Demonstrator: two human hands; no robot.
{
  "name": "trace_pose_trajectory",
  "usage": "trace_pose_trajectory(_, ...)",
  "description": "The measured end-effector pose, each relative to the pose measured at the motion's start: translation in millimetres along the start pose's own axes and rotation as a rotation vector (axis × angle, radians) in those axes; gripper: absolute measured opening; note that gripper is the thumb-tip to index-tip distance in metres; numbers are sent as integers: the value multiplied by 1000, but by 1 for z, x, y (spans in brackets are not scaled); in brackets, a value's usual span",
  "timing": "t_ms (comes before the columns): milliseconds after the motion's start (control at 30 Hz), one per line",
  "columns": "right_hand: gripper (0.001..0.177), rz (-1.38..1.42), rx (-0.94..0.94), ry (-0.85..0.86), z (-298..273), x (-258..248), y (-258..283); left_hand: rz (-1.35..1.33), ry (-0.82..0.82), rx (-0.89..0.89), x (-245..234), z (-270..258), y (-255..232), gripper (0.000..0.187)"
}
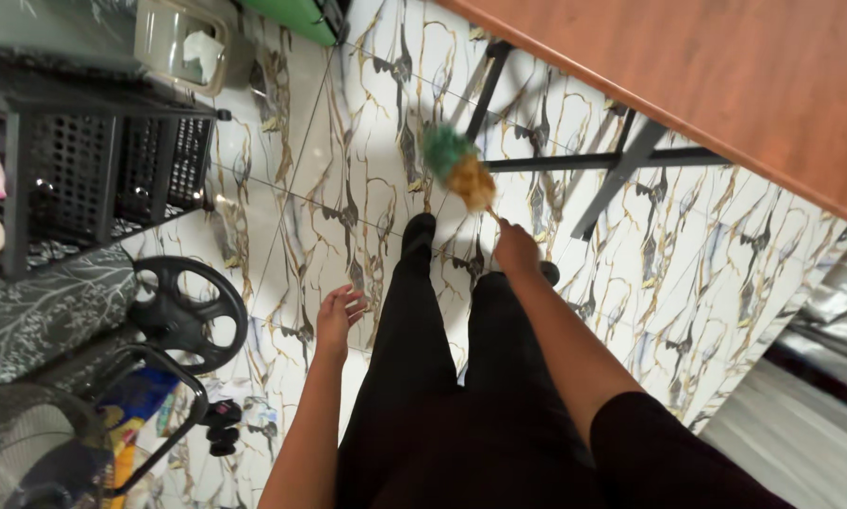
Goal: The person uses a feather duster to clean the floor around a small folding table. They then lift the table top to dust underneath it and on its surface before placing it back down.
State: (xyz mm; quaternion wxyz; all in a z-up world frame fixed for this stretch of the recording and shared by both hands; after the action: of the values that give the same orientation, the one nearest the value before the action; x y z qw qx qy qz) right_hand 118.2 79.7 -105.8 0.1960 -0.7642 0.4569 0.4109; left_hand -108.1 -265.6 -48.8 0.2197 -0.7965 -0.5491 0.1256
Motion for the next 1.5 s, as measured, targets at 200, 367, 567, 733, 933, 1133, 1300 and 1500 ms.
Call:
trace_pose_trajectory(200, 28, 5, -11, 128, 55, 38, 56, -27, -5, -36, -18, -6, 5, 38)
trace_pose_trajectory(367, 23, 28, 117, 210, 62, 54, 63, 33, -39, -50, -44, 3, 10, 37)
trace_pose_trajectory(567, 24, -7, 303, 235, 38, -8, 23, 82, -36, -40, -74, 18, 3, 37)
trace_pose_trajectory(733, 28, 60, 314, 43, -35, -69, -46, 197, 45, 18, -52, 26, -36, 36)
trace_pose_trajectory(933, 33, 269, 439, -353, -173, -126, -109, 381, 211, 102, 18, 23, -95, 37)
trace_pose_trajectory(1133, 38, 553, 463, -434, -209, -80, -125, 539, 399, 240, 106, 36, -130, 35)
trace_pose_trajectory(1300, 34, 833, 375, -204, -152, -45, -117, 502, 535, 190, 183, 43, -129, 32)
trace_pose_trajectory(1500, 34, 764, 461, -371, -120, -25, -143, 706, 675, 354, 247, 4, -137, 35)
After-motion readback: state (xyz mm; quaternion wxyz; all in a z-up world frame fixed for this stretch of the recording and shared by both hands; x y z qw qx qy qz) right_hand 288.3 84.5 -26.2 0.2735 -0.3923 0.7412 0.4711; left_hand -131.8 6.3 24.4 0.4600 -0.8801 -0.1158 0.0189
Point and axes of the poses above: each hand's wrist, its own z-axis towards the middle knuckle, its own x-axis out of the palm, y = z × x, the point moved 2 cm from there along z, towards the middle knuckle, and after that the axes turned 7 degrees about -z, right-handed, at the moved point
